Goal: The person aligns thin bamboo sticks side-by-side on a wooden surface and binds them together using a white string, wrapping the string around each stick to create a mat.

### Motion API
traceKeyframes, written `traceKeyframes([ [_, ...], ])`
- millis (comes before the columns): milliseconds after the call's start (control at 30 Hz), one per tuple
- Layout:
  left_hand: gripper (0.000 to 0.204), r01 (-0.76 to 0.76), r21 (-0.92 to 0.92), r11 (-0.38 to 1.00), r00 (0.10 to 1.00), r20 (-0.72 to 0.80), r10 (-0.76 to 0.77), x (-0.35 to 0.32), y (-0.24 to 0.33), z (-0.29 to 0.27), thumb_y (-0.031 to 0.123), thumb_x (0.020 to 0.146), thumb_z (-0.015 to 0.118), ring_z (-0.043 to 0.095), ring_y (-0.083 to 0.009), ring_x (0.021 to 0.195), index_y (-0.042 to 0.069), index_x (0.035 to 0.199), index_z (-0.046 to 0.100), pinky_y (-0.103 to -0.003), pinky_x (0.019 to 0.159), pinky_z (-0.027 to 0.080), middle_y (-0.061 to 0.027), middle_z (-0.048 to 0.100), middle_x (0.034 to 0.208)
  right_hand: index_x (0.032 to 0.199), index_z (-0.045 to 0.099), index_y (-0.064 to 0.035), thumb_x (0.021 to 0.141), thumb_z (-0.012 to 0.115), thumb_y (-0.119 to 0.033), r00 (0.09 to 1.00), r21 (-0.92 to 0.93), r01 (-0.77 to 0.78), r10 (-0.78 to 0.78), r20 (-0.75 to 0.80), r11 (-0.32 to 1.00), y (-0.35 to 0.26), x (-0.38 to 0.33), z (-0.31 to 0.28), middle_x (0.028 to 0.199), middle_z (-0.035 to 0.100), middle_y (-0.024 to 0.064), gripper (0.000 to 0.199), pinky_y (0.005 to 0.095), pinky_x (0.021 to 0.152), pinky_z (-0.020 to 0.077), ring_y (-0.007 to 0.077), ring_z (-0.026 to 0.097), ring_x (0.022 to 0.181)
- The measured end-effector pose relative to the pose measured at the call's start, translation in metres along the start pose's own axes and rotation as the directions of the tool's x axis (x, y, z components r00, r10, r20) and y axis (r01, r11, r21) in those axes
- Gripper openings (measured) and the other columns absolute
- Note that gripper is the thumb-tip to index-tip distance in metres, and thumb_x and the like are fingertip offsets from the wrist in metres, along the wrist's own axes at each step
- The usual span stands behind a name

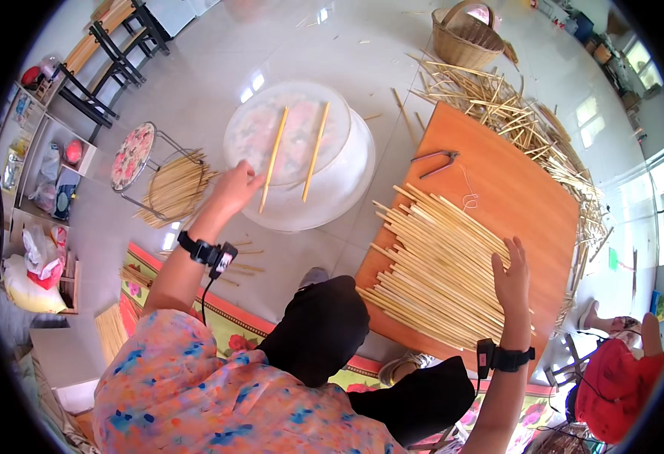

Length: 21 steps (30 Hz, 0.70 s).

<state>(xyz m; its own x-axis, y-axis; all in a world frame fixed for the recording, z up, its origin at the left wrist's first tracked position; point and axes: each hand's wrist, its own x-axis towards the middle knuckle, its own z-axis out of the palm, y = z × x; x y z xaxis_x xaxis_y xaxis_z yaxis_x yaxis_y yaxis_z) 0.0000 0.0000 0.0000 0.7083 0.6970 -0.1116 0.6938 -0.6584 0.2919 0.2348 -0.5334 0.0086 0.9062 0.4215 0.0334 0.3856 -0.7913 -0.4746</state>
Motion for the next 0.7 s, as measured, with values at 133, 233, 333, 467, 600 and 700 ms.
traceKeyframes([
  [133, 0.036, 0.138, -0.441, 0.887, 0.985, 0.155, -0.076, -0.012, -0.017, 0.050, 0.035, 0.092, 0.069, 0.069, -0.0228, 0.063, 0.000, 0.100, 0.063, -0.039, 0.061, 0.055, -0.0122, 0.072, 0.081, 0.129, 0.061, 0.0003, 0.095, 0.064, -0.019, 0.994, 0.057, 0.105, -0.103, -0.036, 0.993, -0.074, -0.015, -0.039, 0.146, 0.049, 0.0257, 0.039, 0.0420, 0.110, 0.0411, 0.0391, 0.049, 0.135],
  [233, 0.028, 0.226, -0.694, 0.683, 0.972, 0.207, -0.112, -0.021, -0.012, 0.064, 0.024, 0.092, 0.065, 0.064, -0.0170, 0.050, -0.003, 0.095, 0.064, -0.032, 0.051, 0.051, -0.0105, 0.069, 0.073, 0.128, 0.061, 0.0002, 0.093, 0.064, -0.014, 0.987, 0.107, 0.154, -0.148, -0.059, 0.982, -0.112, -0.035, -0.051, 0.145, 0.052, 0.0243, 0.038, 0.0410, 0.108, 0.0424, 0.0389, 0.052, 0.133],
  [333, 0.027, 0.211, -0.777, 0.593, 0.977, 0.157, -0.143, -0.018, -0.004, 0.079, 0.023, 0.092, 0.064, 0.065, -0.0167, 0.051, -0.003, 0.095, 0.065, -0.030, 0.049, 0.050, -0.0101, 0.068, 0.072, 0.126, 0.062, -0.0003, 0.091, 0.064, -0.008, 0.983, 0.127, 0.176, -0.167, -0.078, 0.976, -0.150, -0.057, -0.067, 0.143, 0.054, 0.0225, 0.036, 0.0407, 0.109, 0.0424, 0.0367, 0.053, 0.133],
  [467, 0.026, 0.250, -0.840, 0.482, 0.968, 0.199, -0.154, -0.017, 0.019, 0.087, 0.023, 0.092, 0.064, 0.064, -0.0168, 0.051, -0.003, 0.096, 0.064, -0.029, 0.047, 0.050, -0.0107, 0.068, 0.074, 0.123, 0.065, -0.0005, 0.089, 0.064, -0.004, 0.988, 0.228, 0.146, -0.132, -0.073, 0.963, -0.178, -0.088, -0.072, 0.140, 0.057, 0.0198, 0.035, 0.0411, 0.110, 0.0414, 0.0349, 0.054, 0.132],
  [600, 0.026, 0.362, -0.883, 0.298, 0.932, 0.333, -0.143, -0.020, 0.041, 0.081, 0.023, 0.094, 0.061, 0.067, -0.0183, 0.054, -0.002, 0.101, 0.059, -0.028, 0.047, 0.050, -0.0116, 0.070, 0.081, 0.120, 0.066, -0.0009, 0.088, 0.063, -0.003, 0.990, 0.242, 0.133, -0.120, -0.069, 0.961, -0.192, -0.110, -0.071, 0.139, 0.059, 0.0176, 0.032, 0.0408, 0.110, 0.0411, 0.0338, 0.055, 0.132],
  [700, 0.026, 0.411, -0.893, 0.183, 0.912, 0.399, -0.099, -0.018, 0.050, 0.082, 0.023, 0.096, 0.059, 0.070, -0.0207, 0.060, -0.001, 0.105, 0.056, -0.028, 0.048, 0.050, -0.0127, 0.070, 0.084, 0.119, 0.066, -0.0007, 0.088, 0.063, -0.002, 0.990, 0.292, 0.138, -0.122, -0.071, 0.947, -0.205, -0.123, -0.072, 0.137, 0.060, 0.0168, 0.031, 0.0403, 0.110, 0.0413, 0.0331, 0.055, 0.131],
])
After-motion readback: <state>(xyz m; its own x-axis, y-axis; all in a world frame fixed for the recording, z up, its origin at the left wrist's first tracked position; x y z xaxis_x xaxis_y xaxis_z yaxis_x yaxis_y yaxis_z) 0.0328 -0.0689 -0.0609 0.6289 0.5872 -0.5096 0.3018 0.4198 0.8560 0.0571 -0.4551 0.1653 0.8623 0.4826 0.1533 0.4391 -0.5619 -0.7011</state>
